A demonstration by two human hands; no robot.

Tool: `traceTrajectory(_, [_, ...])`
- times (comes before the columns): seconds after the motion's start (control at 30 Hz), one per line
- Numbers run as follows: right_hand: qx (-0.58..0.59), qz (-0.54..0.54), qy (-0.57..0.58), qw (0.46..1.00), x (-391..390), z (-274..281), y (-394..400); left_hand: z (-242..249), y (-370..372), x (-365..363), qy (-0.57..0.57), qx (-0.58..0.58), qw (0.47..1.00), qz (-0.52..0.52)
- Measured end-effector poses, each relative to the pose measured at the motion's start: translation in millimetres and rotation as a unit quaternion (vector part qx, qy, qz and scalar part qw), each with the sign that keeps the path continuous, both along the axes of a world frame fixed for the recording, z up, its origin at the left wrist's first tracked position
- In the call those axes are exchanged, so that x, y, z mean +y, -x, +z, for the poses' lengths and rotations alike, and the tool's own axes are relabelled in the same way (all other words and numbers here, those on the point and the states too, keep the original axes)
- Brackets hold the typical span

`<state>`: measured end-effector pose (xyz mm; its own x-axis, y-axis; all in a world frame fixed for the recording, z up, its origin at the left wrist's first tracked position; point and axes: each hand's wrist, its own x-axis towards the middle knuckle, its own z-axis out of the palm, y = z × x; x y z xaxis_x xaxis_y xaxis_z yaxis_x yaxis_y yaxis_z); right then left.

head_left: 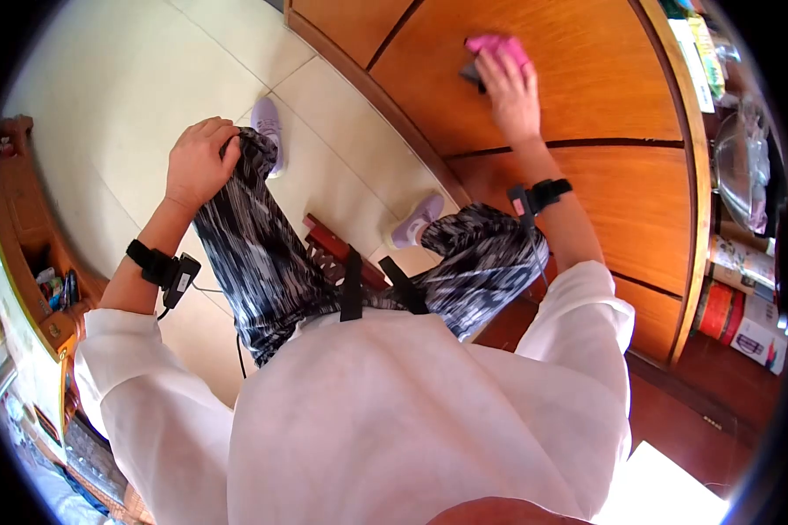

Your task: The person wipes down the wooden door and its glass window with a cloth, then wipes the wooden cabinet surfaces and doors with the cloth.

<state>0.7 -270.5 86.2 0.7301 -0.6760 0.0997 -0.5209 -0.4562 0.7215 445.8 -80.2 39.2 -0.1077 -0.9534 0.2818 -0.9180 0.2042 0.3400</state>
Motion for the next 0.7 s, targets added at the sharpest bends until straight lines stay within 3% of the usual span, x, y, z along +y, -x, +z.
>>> traceTrajectory(0.17, [0.142,-0.01,-0.124,0.982,17,-92,20,5,3,-1,-0.006,-0.002,1.0,0.001])
traceTrajectory(0.27, [0.19,0.008,-0.139,0.972,14,-137,19,11,5,-3,-0.023,0.005,1.0,0.001])
traceTrajectory(0.33, [0.203,0.02,-0.149,0.968,5,-153,10,17,7,-5,-0.083,0.009,0.996,0.003])
traceTrajectory(0.43, [0.223,0.031,-0.188,0.956,-10,-159,-7,21,11,-9,-0.078,0.018,0.997,-0.006])
traceTrajectory(0.57, [0.117,0.027,-0.081,0.989,-42,-100,-64,23,13,-11,-0.084,0.019,0.996,-0.019])
traceTrajectory(0.63, [-0.073,0.018,-0.038,0.996,-54,-69,-87,27,13,-11,-0.087,0.014,0.996,-0.02])
traceTrajectory(0.7, [-0.053,0.007,-0.046,0.997,-54,-81,-89,29,13,-13,-0.088,0.01,0.996,-0.021])
